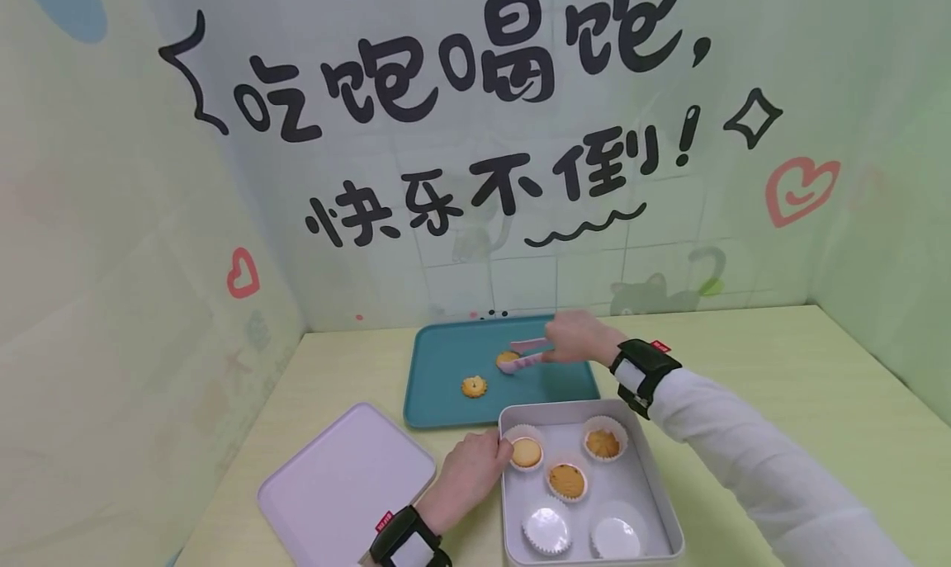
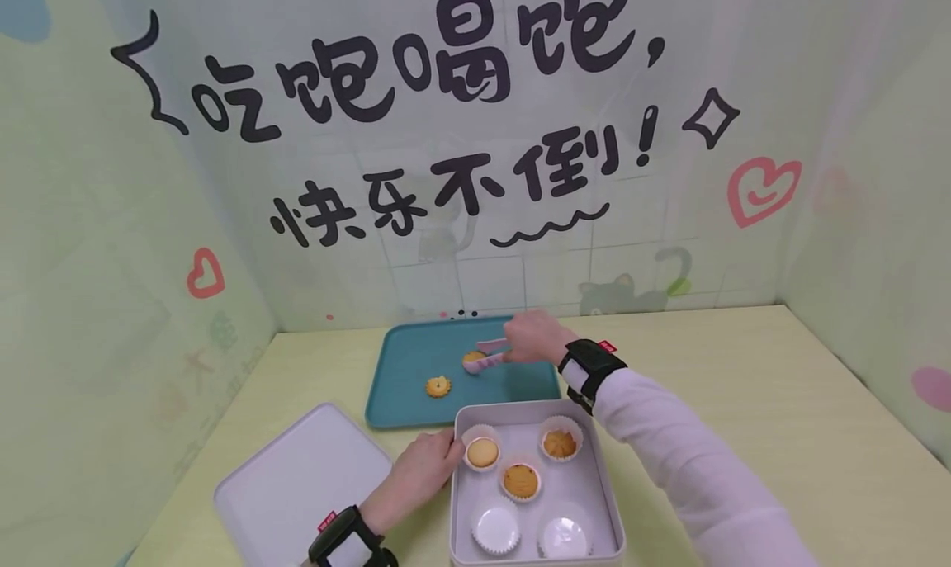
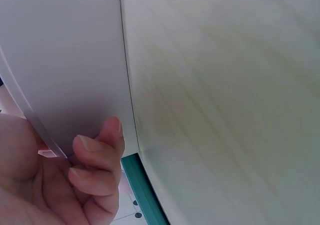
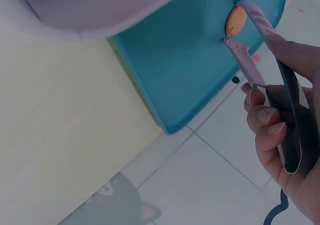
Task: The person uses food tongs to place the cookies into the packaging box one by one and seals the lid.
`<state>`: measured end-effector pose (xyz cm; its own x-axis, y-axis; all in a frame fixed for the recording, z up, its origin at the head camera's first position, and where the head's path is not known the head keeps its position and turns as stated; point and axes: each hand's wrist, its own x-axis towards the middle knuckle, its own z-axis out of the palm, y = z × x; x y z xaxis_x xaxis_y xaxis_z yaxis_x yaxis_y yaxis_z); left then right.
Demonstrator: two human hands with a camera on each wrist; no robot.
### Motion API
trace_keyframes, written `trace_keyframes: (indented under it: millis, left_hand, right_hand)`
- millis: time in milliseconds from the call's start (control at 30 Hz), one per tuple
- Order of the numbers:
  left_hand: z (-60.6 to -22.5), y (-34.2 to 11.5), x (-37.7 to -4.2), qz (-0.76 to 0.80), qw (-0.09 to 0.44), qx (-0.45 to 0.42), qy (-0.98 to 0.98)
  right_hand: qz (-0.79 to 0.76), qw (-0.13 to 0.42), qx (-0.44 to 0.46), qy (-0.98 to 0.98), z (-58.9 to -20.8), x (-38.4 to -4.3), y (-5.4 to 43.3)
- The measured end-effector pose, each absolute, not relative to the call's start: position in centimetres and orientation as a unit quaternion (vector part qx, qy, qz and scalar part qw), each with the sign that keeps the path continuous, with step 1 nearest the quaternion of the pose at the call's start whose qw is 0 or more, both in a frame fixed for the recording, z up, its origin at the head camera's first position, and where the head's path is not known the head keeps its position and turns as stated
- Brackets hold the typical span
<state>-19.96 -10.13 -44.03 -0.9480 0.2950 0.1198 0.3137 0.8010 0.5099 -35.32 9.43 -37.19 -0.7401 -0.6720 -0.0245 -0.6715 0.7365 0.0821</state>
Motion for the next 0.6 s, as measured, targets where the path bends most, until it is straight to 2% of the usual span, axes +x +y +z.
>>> trace_keyframes:
  millis: [267,600]
  left_hand:
    - [-44.00,-10.18,-20.04,-0.276,0.016,-0.159,-0.948]
    - [-43.79,-10.12,-19.80,-0.275,0.026,-0.159,-0.948]
  right_hand:
    - [-0.038,-0.022,0.346,-0.937,-37.25,-35.63,8.90]
    - [-0.021,-0.013,0.357,-0.934,-37.55,-35.67,8.98]
